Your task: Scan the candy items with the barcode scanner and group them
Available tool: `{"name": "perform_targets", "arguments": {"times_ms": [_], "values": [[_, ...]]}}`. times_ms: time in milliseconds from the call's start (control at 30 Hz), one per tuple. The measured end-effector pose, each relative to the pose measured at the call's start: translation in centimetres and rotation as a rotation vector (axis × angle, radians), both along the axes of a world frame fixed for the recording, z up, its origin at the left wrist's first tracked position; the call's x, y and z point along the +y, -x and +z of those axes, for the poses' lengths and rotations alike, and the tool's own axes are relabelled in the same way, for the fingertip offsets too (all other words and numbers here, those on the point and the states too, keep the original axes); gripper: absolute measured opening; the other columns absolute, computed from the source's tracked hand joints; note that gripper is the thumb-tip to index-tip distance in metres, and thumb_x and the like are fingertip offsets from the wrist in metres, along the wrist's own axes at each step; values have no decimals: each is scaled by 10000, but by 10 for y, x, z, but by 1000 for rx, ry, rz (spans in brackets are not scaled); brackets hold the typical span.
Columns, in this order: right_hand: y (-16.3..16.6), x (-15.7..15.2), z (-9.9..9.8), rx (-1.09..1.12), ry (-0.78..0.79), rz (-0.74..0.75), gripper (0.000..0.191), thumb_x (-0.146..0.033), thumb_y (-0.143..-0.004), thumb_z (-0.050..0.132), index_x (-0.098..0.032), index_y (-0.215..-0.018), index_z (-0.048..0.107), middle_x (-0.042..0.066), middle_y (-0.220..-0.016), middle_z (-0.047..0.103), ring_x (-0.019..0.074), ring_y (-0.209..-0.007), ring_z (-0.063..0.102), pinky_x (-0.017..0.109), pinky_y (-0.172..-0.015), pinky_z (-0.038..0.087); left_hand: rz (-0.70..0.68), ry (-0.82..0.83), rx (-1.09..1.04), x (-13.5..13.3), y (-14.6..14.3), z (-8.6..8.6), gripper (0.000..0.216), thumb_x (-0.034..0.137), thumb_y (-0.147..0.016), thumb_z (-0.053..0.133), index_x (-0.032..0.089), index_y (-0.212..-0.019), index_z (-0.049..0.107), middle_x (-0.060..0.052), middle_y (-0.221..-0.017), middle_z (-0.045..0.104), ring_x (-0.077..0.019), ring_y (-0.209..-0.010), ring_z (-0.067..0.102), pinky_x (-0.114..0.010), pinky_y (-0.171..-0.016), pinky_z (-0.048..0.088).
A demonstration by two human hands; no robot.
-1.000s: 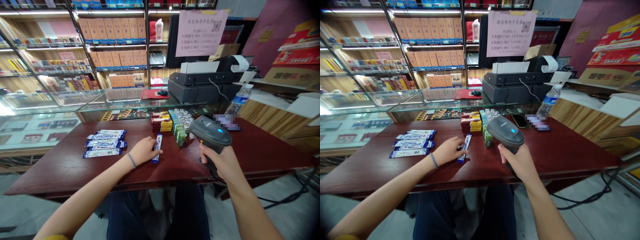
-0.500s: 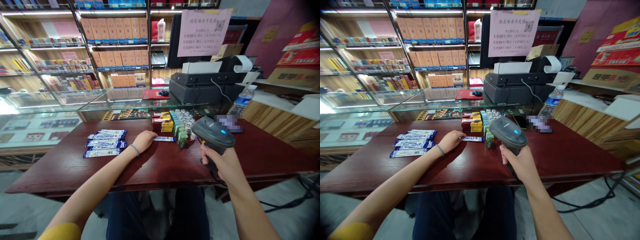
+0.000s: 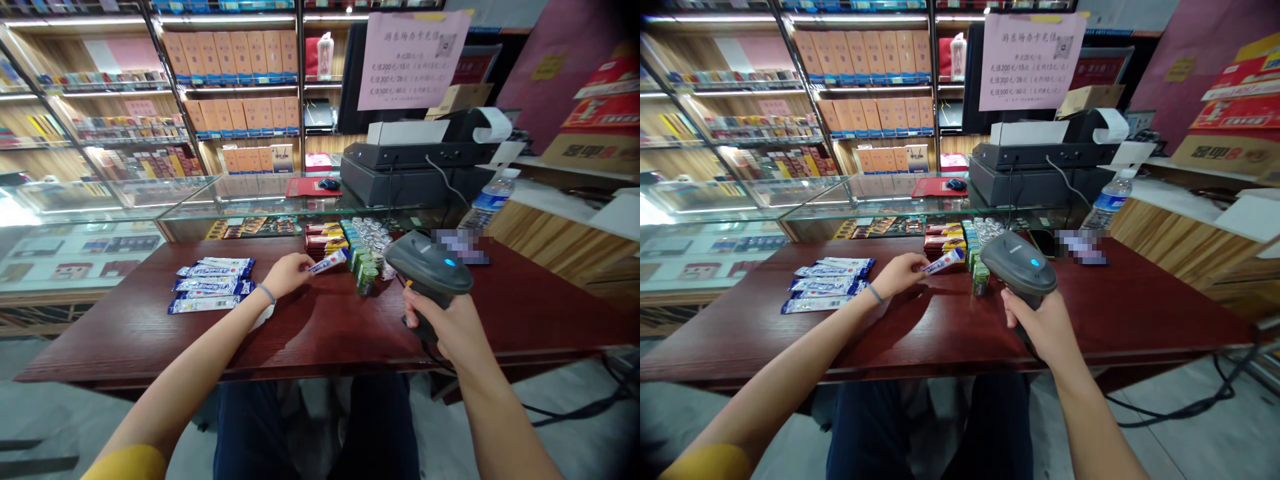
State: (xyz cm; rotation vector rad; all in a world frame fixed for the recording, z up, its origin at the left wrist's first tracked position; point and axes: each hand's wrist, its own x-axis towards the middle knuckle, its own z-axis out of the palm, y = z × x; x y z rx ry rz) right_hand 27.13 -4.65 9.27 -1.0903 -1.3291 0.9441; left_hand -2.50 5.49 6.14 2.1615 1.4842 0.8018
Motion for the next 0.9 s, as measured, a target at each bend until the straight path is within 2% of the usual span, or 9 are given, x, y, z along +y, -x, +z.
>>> {"name": "perform_targets", "arguments": {"times_ms": [133,200,267,367,500,700,800,900], "values": [[-1,1,2,12,8,2,195,-342,-832,759,-236,-730,631,-49,-511,568,150,-465,507,306,-530,421,170,467,-779,-26,-17,3,146,193,-817,754,149,-928,669,-63,-895,746,-162,-768,719,-290,-743,597],[-1,1,3,21,14,1,178,-338,-825,765,-234,-754,639,-48,-521,576,148,-464,509,302,-519,425,242,673,-1059,-40,-26,0,143,167,-822,777,133,-904,665,-97,-944,758,-161,-796,746,-269,-747,614],[-1,2,3,25,7,6,177,-334,-822,769,-227,-754,645,-45,-528,579,142,-465,511,295,-511,427,320,779,-1196,-50,-33,-4,103,142,-845,767,118,-874,671,-112,-930,758,-157,-797,756,-241,-736,621],[0,1,3,38,-15,17,200,-324,-823,766,-217,-709,640,-43,-522,572,129,-458,505,280,-497,416,410,813,-1243,-53,-37,-9,72,133,-915,691,103,-853,669,-108,-863,747,-149,-758,754,-223,-689,624],[3,1,4,61,-16,15,214,-314,-813,766,-215,-673,636,-39,-516,578,126,-451,506,274,-488,414,395,752,-1164,-40,-37,-12,52,117,-935,645,109,-886,658,-103,-894,756,-145,-731,748,-230,-645,620],[4,0,7,72,-10,14,203,-307,-804,767,-218,-679,635,-41,-507,577,129,-450,501,275,-487,411,335,681,-892,-18,-28,-16,140,208,-951,606,125,-855,665,-95,-856,763,-120,-626,697,-210,-568,546],[4,0,7,61,-22,10,200,-306,-803,765,-218,-683,633,-41,-503,572,130,-449,493,280,-490,407,283,532,-495,-11,-19,-17,255,333,-944,603,149,-797,701,-62,-764,753,-104,-487,582,-213,-485,426],[4,1,6,56,-29,7,182,-302,-802,764,-214,-703,640,-44,-504,575,128,-444,493,280,-498,403,230,306,-11,-8,-10,-17,413,453,-927,591,179,-630,679,-52,-607,692,-157,-528,597,-254,-555,420]]}}
